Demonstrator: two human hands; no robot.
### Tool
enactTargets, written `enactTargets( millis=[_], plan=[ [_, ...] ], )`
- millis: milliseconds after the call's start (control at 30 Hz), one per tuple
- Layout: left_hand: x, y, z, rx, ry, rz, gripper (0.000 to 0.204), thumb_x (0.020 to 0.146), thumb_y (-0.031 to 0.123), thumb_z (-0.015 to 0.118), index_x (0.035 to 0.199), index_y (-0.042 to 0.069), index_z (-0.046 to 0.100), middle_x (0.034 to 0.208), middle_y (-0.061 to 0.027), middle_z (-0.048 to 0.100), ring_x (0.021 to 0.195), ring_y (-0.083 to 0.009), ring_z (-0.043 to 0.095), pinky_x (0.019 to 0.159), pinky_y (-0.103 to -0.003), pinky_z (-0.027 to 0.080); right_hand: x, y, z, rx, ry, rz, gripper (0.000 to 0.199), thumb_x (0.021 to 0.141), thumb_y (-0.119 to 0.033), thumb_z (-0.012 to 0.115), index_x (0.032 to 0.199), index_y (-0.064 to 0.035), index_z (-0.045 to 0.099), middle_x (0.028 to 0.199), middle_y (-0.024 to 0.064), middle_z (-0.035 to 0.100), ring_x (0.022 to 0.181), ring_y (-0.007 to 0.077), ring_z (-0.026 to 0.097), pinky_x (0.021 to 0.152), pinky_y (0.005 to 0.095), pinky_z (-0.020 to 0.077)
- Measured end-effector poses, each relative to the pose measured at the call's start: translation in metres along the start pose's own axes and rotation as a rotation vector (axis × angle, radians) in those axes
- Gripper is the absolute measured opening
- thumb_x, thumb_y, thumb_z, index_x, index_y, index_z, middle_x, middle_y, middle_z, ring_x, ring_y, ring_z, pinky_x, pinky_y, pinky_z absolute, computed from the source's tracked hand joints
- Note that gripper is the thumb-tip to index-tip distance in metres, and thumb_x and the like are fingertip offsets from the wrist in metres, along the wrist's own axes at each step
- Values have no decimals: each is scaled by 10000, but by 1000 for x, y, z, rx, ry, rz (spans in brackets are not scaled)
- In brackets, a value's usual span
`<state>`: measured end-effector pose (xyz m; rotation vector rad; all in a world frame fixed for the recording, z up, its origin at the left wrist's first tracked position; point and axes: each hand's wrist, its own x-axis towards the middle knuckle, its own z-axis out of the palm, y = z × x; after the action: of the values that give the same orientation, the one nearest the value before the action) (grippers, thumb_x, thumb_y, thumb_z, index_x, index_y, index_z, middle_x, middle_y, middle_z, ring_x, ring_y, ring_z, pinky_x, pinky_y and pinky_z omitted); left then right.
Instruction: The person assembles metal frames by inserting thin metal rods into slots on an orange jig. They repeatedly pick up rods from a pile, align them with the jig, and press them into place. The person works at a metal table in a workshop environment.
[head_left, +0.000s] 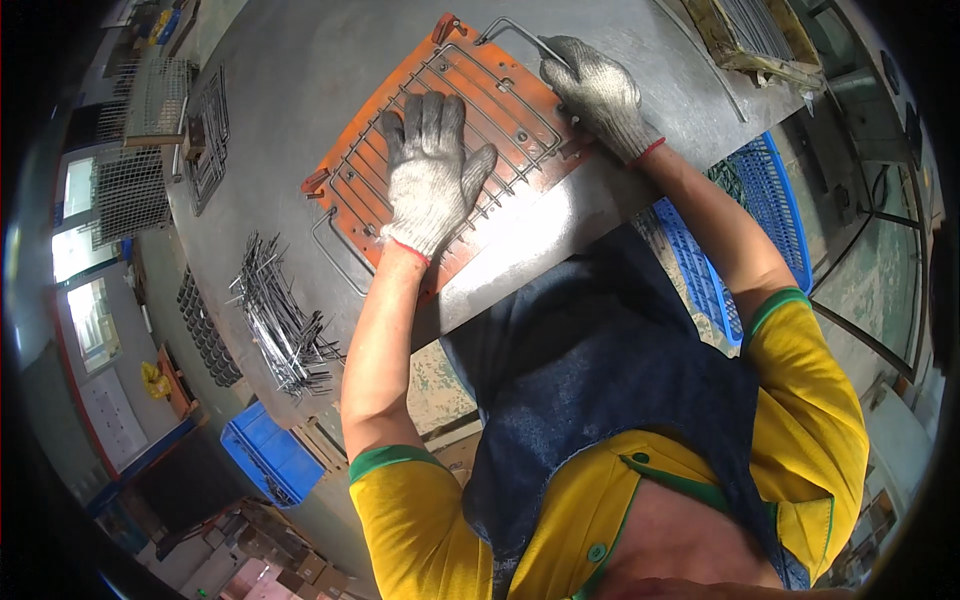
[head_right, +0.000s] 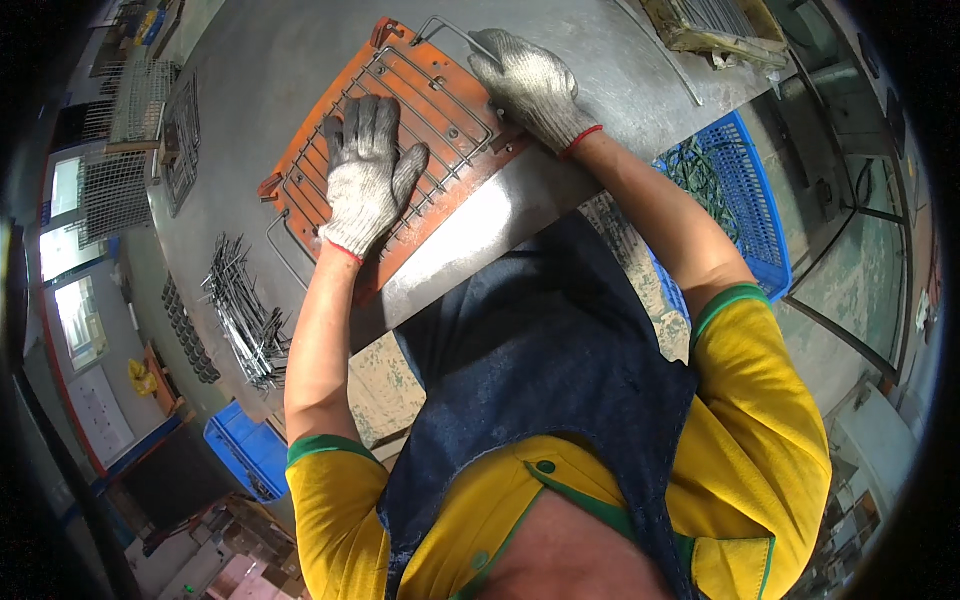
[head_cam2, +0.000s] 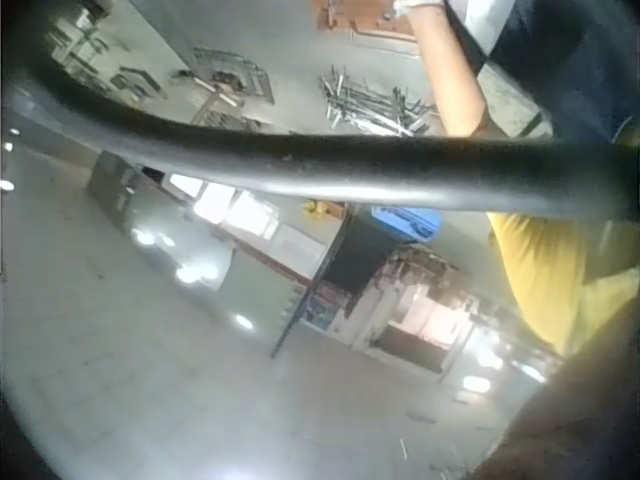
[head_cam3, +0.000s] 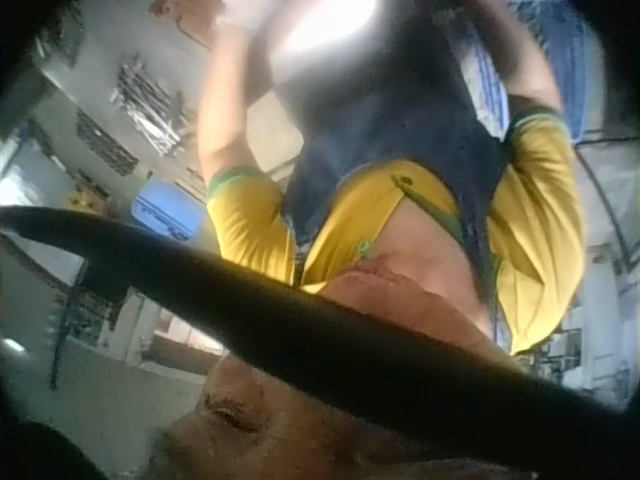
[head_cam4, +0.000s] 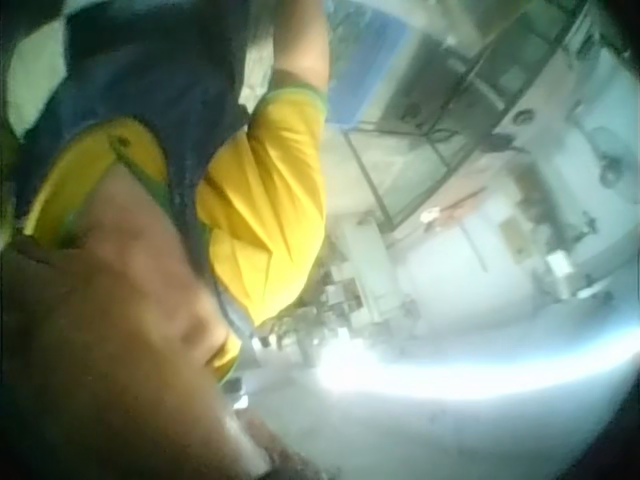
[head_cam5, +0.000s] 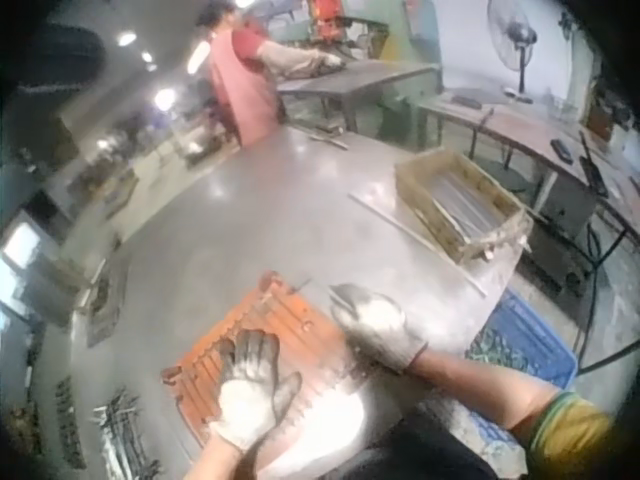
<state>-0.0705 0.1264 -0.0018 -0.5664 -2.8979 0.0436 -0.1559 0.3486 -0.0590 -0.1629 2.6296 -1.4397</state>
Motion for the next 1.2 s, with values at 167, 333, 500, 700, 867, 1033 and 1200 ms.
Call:
enactTargets(
  millis=[167, 333, 500, 700, 867, 1033, 1200],
  plan=[
    [-1, 2, -16, 14, -14, -13, 560, 876, 410, 574, 1274, 21, 512, 1277, -173, 500, 1263, -347, 411, 1109, -591, 217, 4, 20, 4, -105, 147, -336, 443, 942, -401, 495, 1267, -105, 556, 998, 126, 676, 849, 283, 661, 802, 404, 522],
    [-29, -28, -15, 5, 47, 15, 436, 874, 301, 584, 1236, 61, 545, 1223, -141, 538, 1228, -327, 449, 1050, -561, 275, -2, -9, -5, -144, 79, -149, 463, 934, -434, 482, 1250, -107, 568, 1082, 148, 663, 999, 330, 634, 885, 433, 486],
    [-43, -36, -24, -23, 46, -10, 375, 896, 272, 545, 1210, 70, 570, 1218, -134, 568, 1217, -309, 477, 1055, -493, 294, 7, 4, -1, -230, 146, -232, 438, 934, -431, 483, 1249, -141, 576, 1156, 128, 652, 1052, 339, 619, 901, 436, 479],
    [-71, -50, -27, -4, 37, -56, 393, 893, 301, 554, 1213, 74, 566, 1219, -118, 563, 1209, -293, 478, 1052, -485, 300, 8, 8, -3, -212, 129, -224, 418, 942, -423, 483, 1240, -146, 579, 1142, 123, 654, 1030, 339, 627, 882, 438, 486],
    [-80, -47, -27, 13, 24, -106, 412, 885, 305, 560, 1225, 73, 550, 1230, -119, 545, 1219, -305, 469, 1061, -493, 293, 3, -4, -6, -119, 74, -162, 407, 958, -417, 471, 1219, -126, 583, 1069, 122, 665, 823, 281, 686, 794, 418, 516],
    [-78, -44, -27, 9, 106, -149, 417, 880, 313, 552, 1216, 67, 549, 1202, -127, 543, 1198, -326, 472, 1068, -536, 267, -1, -9, -6, -36, 58, -127, 395, 960, -406, 478, 1211, -120, 585, 1052, 119, 667, 722, 248, 694, 756, 399, 524],
    [-83, -14, -61, -162, -162, -350, 706, 819, 481, 626, 1336, 26, 470, 1358, -208, 456, 1330, -359, 373, 1142, -525, 180, 7, 7, -4, -139, 100, -215, 397, 954, -404, 483, 1207, -116, 584, 1066, 144, 658, 901, 320, 665, 801, 430, 508]
  ],
)
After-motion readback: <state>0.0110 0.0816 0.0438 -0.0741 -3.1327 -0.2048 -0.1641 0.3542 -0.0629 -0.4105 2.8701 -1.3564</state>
